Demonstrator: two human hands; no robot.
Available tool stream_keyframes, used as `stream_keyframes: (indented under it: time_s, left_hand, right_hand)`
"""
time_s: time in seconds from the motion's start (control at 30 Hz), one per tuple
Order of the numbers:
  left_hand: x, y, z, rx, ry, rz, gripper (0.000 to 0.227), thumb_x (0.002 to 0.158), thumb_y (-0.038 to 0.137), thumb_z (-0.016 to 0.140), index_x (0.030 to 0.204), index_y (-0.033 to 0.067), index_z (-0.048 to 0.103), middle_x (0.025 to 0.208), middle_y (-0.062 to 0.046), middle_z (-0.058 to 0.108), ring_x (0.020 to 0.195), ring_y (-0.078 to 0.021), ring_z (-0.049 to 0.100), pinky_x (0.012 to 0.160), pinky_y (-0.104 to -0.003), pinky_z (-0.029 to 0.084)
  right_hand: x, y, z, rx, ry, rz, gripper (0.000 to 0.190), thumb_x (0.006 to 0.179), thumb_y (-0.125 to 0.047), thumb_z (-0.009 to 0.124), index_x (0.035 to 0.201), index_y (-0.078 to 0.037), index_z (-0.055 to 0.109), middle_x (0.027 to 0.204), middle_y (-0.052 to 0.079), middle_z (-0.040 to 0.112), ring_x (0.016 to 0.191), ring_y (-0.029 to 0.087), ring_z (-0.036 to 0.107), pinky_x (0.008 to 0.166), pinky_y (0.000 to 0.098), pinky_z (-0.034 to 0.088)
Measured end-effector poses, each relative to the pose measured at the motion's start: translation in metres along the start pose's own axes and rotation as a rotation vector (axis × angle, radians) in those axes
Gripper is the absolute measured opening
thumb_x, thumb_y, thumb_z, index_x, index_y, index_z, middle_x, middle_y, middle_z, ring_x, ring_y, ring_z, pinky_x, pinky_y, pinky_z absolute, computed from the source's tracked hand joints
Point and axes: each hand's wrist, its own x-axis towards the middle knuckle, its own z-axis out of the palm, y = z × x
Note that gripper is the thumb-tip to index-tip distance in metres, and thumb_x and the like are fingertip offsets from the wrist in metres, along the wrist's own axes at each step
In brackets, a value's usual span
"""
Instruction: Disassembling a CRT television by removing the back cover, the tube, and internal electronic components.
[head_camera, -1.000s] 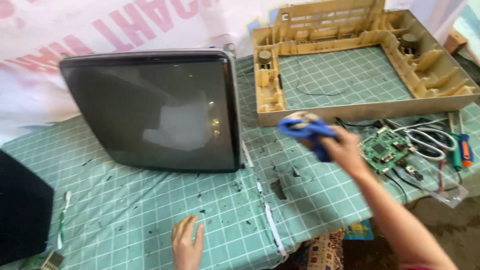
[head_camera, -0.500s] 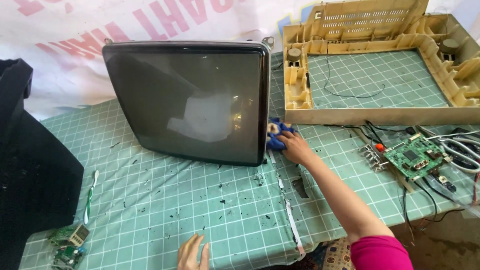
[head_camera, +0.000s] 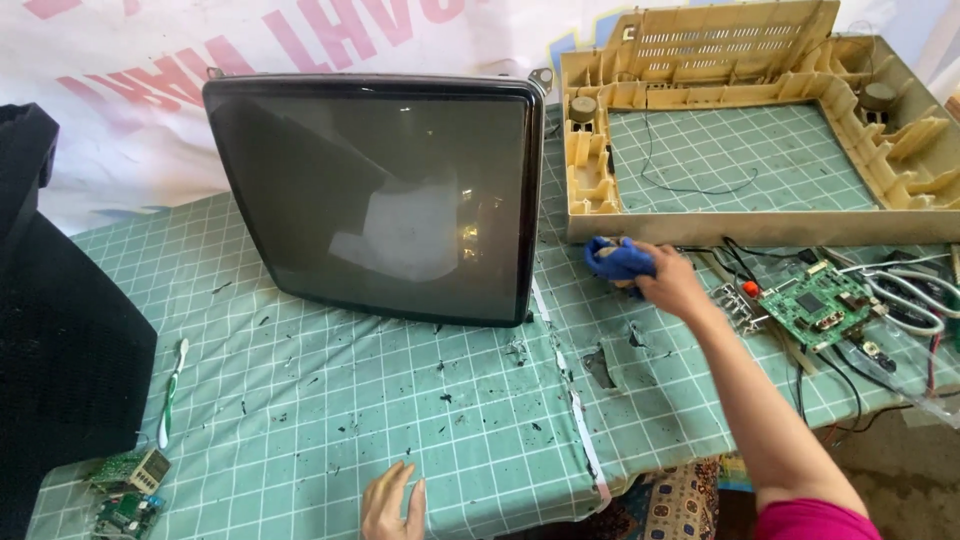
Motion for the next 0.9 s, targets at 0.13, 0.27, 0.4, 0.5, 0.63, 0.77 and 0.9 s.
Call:
stream_keyframes:
  time_s: [0.13, 0.27, 0.4, 0.5, 0.63, 0.77, 0.9]
  left_hand:
    - [-0.004, -0.006, -0.003, 0.016, -0.038, -0.056, 0.032, 0.089, 0.033, 0.07, 0.117, 0.0195, 0.079, 0.124, -0.002, 0.076, 0.12, -0.0235, 0.067, 0.098, -0.04, 0.057]
    - [-0.005, -0.007, -0.006, 0.012, -0.094, -0.122, 0.033, 0.089, 0.034, 0.069, 0.118, 0.0207, 0.078, 0.126, -0.003, 0.075, 0.121, -0.0248, 0.066, 0.097, -0.04, 0.058]
    - [-0.005, -0.016, 0.011, 0.027, -0.158, -0.127, 0.039, 0.09, 0.043, 0.065, 0.122, 0.0246, 0.076, 0.133, 0.001, 0.072, 0.129, -0.023, 0.061, 0.1, -0.047, 0.056]
    - [-0.004, -0.029, 0.024, 0.006, -0.054, 0.032, 0.036, 0.09, 0.039, 0.068, 0.12, 0.0215, 0.076, 0.129, -0.002, 0.074, 0.124, -0.025, 0.065, 0.102, -0.047, 0.056]
    - [-0.009, -0.037, 0.025, -0.001, -0.105, -0.011, 0.037, 0.091, 0.042, 0.066, 0.122, 0.0243, 0.075, 0.133, 0.0, 0.072, 0.129, -0.0242, 0.062, 0.106, -0.05, 0.054]
    - [-0.01, -0.027, 0.021, -0.019, -0.083, -0.064, 0.035, 0.089, 0.037, 0.07, 0.119, 0.0226, 0.077, 0.128, 0.0, 0.074, 0.125, -0.0231, 0.064, 0.097, -0.044, 0.059]
    - [-0.011, -0.036, 0.03, -0.004, -0.107, -0.075, 0.036, 0.089, 0.039, 0.069, 0.12, 0.0224, 0.077, 0.13, 0.0, 0.073, 0.127, -0.0231, 0.062, 0.098, -0.044, 0.058]
  right_hand:
    - [-0.013, -0.031, 0.049, -0.201, -0.094, 0.107, 0.094, 0.082, 0.001, 0.059, 0.163, -0.035, 0.028, 0.158, 0.015, 0.038, 0.119, 0.039, 0.062, 0.103, 0.0476, 0.055]
    - [-0.097, -0.088, 0.05, 0.581, -0.292, 0.053, 0.049, 0.096, 0.003, 0.054, 0.139, -0.022, 0.05, 0.162, 0.014, 0.024, 0.142, 0.035, 0.029, 0.117, 0.0532, 0.041]
    - [-0.115, -0.068, 0.093, 0.12, -0.423, -0.126, 0.064, 0.089, 0.006, 0.061, 0.148, -0.018, 0.054, 0.154, 0.014, 0.043, 0.138, 0.038, 0.048, 0.118, 0.0495, 0.05]
    - [-0.103, -0.05, 0.055, 0.348, -0.11, -0.26, 0.029, 0.085, 0.009, 0.059, 0.105, -0.005, 0.075, 0.127, 0.016, 0.067, 0.091, 0.024, 0.077, 0.069, 0.0236, 0.068]
    - [-0.063, -0.026, 0.025, 0.291, 0.111, -0.008, 0.057, 0.084, 0.011, 0.06, 0.137, -0.009, 0.062, 0.146, 0.022, 0.051, 0.119, 0.036, 0.061, 0.093, 0.0395, 0.063]
    - [-0.076, -0.056, 0.052, 0.775, 0.154, 0.059, 0.052, 0.089, -0.007, 0.07, 0.135, -0.017, 0.047, 0.134, 0.015, 0.051, 0.122, 0.032, 0.055, 0.115, 0.0493, 0.046]
    - [-0.134, -0.119, 0.088, 0.528, -0.125, -0.114, 0.019, 0.103, -0.015, 0.05, 0.122, -0.015, 0.054, 0.102, 0.006, 0.068, 0.081, 0.014, 0.066, 0.07, 0.0211, 0.059]
